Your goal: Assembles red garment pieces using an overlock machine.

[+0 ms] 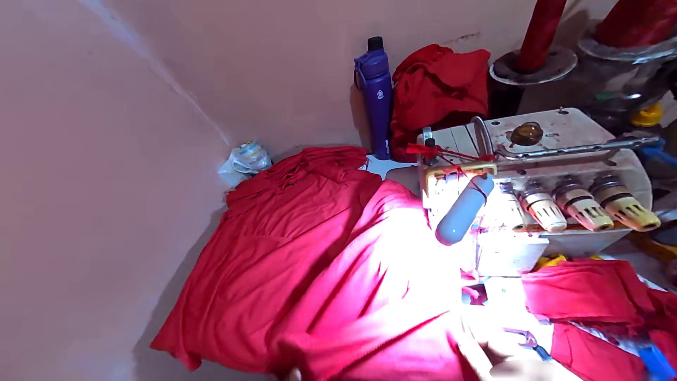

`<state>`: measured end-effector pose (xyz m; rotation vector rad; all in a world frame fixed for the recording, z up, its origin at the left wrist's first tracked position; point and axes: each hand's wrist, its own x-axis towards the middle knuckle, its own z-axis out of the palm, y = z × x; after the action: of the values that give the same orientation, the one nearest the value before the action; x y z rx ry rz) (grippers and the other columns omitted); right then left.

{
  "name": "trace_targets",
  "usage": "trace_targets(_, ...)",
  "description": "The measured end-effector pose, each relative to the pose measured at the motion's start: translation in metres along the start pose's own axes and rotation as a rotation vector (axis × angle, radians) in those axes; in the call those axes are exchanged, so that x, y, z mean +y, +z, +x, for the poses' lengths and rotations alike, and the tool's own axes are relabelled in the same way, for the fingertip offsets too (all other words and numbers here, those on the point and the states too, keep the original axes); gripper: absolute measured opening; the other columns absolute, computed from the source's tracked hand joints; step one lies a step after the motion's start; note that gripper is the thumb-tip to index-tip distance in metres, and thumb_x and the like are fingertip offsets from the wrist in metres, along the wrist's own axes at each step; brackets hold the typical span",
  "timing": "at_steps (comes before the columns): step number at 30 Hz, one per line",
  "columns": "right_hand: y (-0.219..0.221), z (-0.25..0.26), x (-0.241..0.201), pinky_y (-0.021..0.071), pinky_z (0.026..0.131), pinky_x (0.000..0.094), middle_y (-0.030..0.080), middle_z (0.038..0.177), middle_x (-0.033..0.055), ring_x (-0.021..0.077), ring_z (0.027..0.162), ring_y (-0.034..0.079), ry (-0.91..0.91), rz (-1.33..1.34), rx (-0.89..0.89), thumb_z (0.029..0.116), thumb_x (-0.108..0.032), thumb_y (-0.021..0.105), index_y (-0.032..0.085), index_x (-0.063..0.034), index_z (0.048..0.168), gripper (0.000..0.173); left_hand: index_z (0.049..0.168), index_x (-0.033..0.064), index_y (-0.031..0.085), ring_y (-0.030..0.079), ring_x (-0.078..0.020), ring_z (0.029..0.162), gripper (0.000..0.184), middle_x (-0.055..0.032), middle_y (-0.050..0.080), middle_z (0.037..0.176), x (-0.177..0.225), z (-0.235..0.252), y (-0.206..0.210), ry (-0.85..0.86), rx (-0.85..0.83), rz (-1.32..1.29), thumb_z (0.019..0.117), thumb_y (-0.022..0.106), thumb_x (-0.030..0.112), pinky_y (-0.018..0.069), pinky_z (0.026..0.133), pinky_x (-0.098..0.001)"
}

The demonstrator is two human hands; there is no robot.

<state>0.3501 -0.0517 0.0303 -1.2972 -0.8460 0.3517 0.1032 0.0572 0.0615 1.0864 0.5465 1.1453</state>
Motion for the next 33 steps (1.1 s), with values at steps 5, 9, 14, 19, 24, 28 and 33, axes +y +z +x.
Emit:
trace_targets(5,0.003,0.031,0.003,0.0472,0.061,0.0071,0.063,0.076,-0.0095,-0.0103,0.067,0.055,-0.063,0.029,0.013,0.0896,-0.006,0.065,0.067,-0.0061,0.076,0.014,0.124,0.0311,0.069,0.066,0.0023,0.111,0.04,0.0147,0.073,0.117,0.018,0.062,0.031,0.117,-0.213,0.124,0.0851,0.079,0.036,0.0543,0.099,-0.0226)
trace_targets(9,0.001,0.041,0.003,0.0482,0.06,0.0076,0.064,0.075,-0.012,-0.0099,0.065,0.056,-0.047,0.07,0.006,0.0899,-0.007,0.065,0.069,-0.0084,0.079,0.012,0.111,0.0119,0.065,0.07,0.003,0.097,0.039,0.0147,0.075,0.101,0.012,0.101,0.052,0.306,-0.155,0.601,0.0766,0.083,0.01,0.0596,0.089,-0.0208)
trace_targets(14,0.011,0.029,0.019,0.0506,0.061,0.012,0.064,0.075,-0.007,-0.0061,0.067,0.058,0.004,0.127,-0.173,0.089,-0.015,0.071,0.068,-0.0062,0.078,0.014,0.107,0.0023,0.058,0.07,-0.0004,0.089,0.022,0.0058,0.072,0.091,0.01,0.134,0.05,0.218,0.261,0.478,0.0878,0.063,-0.009,0.0593,0.085,-0.0215)
trace_targets(19,0.019,0.026,0.026,0.0497,0.062,0.0115,0.062,0.076,-0.007,-0.0058,0.068,0.057,-0.009,0.118,-0.13,0.0903,-0.015,0.07,0.068,-0.0077,0.078,0.015,0.099,-0.0003,0.062,0.069,-0.0008,0.084,0.013,0.0029,0.071,0.086,-0.021,0.149,0.036,0.185,0.272,0.544,0.0876,0.067,-0.005,0.0584,0.081,-0.0211)
trace_targets(24,0.015,0.026,0.002,0.0502,0.066,0.0094,0.065,0.077,-0.0106,-0.0091,0.073,0.058,-0.071,0.166,-0.121,0.0927,-0.009,0.064,0.069,-0.0073,0.08,0.014,0.107,-0.0094,0.062,0.065,0.0,0.092,0.02,-0.0053,0.069,0.095,-0.042,0.146,0.031,0.072,0.3,0.618,0.0925,0.068,0.003,0.0532,0.088,-0.0201)
trace_targets(28,0.017,0.008,0.0,0.0524,0.071,0.0123,0.067,0.078,-0.0056,-0.0065,0.075,0.061,-0.017,0.134,-0.182,0.0941,-0.005,0.064,0.07,-0.0026,0.08,0.016,0.104,-0.0071,0.063,0.065,0.0023,0.089,0.015,-0.002,0.07,0.091,-0.042,0.146,0.028,0.08,0.284,0.627,0.0929,0.067,0.002,0.0533,0.086,-0.0178)
trace_targets(33,0.011,-0.009,0.004,0.047,0.063,0.0102,0.06,0.068,-0.0092,-0.0097,0.065,0.054,0.066,0.084,-0.146,0.0893,-0.002,0.064,0.065,-0.003,0.071,0.018,0.102,-0.005,0.064,0.066,0.0026,0.088,0.012,0.0001,0.071,0.089,-0.043,0.145,0.026,0.096,0.26,0.599,0.0923,0.067,0.002,0.0545,0.086,-0.0182)
